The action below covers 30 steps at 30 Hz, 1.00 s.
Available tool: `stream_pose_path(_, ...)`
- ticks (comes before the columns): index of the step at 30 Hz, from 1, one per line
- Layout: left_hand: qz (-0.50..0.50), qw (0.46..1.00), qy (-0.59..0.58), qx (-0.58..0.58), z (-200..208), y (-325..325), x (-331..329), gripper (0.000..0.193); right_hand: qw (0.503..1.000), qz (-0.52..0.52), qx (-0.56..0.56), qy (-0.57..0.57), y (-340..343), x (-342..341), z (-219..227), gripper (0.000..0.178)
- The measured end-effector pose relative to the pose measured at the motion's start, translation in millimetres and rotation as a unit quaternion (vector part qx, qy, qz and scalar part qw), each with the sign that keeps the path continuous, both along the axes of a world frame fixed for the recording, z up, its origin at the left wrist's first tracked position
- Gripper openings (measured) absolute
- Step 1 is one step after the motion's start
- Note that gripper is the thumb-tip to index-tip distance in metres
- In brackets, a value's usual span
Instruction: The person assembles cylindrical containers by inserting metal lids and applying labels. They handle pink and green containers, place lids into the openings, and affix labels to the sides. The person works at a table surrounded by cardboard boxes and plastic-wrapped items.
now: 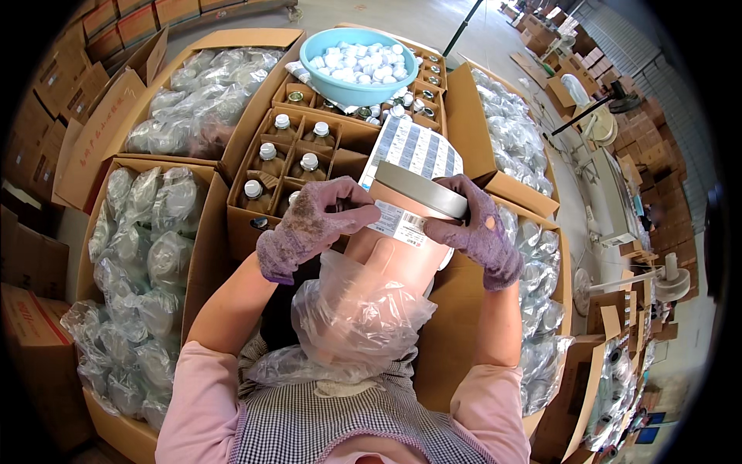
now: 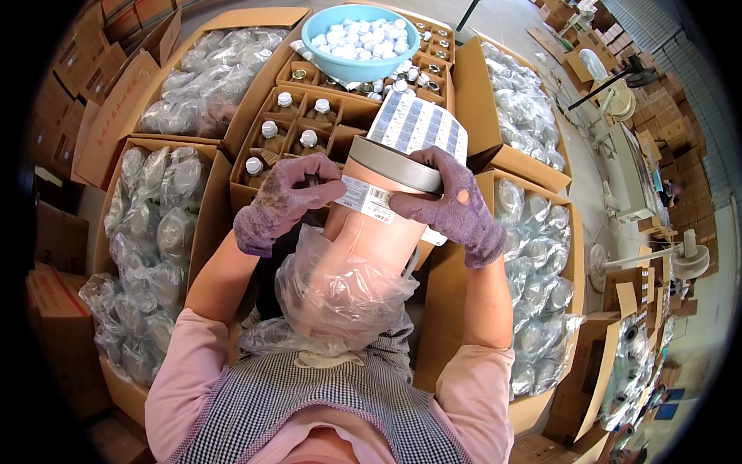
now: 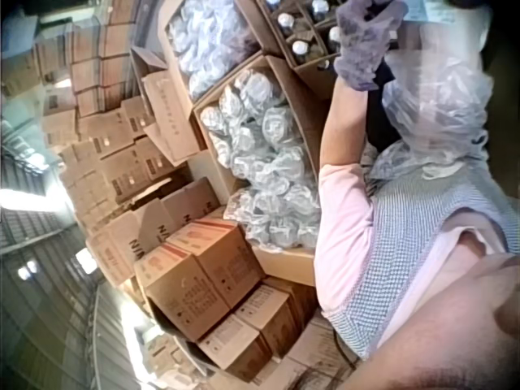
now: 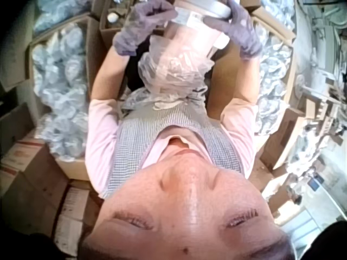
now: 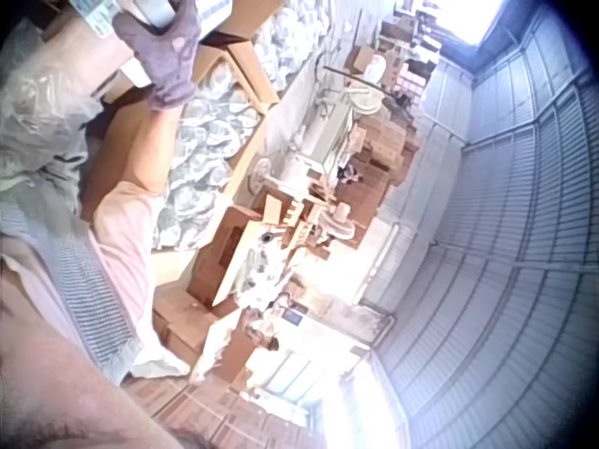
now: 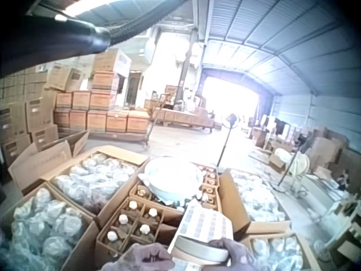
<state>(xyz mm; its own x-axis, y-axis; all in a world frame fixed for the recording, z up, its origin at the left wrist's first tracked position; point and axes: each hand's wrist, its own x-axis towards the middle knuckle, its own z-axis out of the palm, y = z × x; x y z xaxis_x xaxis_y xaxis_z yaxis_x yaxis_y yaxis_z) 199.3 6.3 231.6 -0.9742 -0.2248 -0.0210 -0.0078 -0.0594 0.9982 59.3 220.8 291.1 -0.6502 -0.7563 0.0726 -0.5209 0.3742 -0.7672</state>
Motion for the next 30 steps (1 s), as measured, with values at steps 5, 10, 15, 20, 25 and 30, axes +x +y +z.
stream_pose_path(5, 0.009, 1.0, 0.003, 0.0, -1, 2, -1, 0.01, 0.999, -0.01, 0.004, -0.033, 0, 1, 0, 0.05)
stream_pose_path(10, 0.022, 0.998, 0.034, 0.045, -13, 5, -5, 0.01, 0.999, -0.011, -0.002, -0.038, -1, 5, 2, 0.05)
stream_pose_path(15, 0.053, 0.993, 0.069, -0.074, -18, 7, -9, 0.017, 0.996, -0.032, 0.008, -0.079, -2, 12, 5, 0.049)
stream_pose_path(20, 0.16, 0.925, 0.013, -0.344, -33, -14, -8, 0.05, 0.997, -0.041, 0.006, -0.059, -3, 14, 6, 0.048)
stream_pose_path(25, 0.144, 0.83, 0.18, -0.508, -34, 42, -13, 0.099, 0.998, -0.025, 0.037, 0.038, -12, 17, 9, 0.052)
stream_pose_path(30, 0.015, 0.969, 0.19, -0.159, -62, 25, -34, 0.065, 0.997, 0.011, 0.021, 0.076, 2, 14, -5, 0.049)
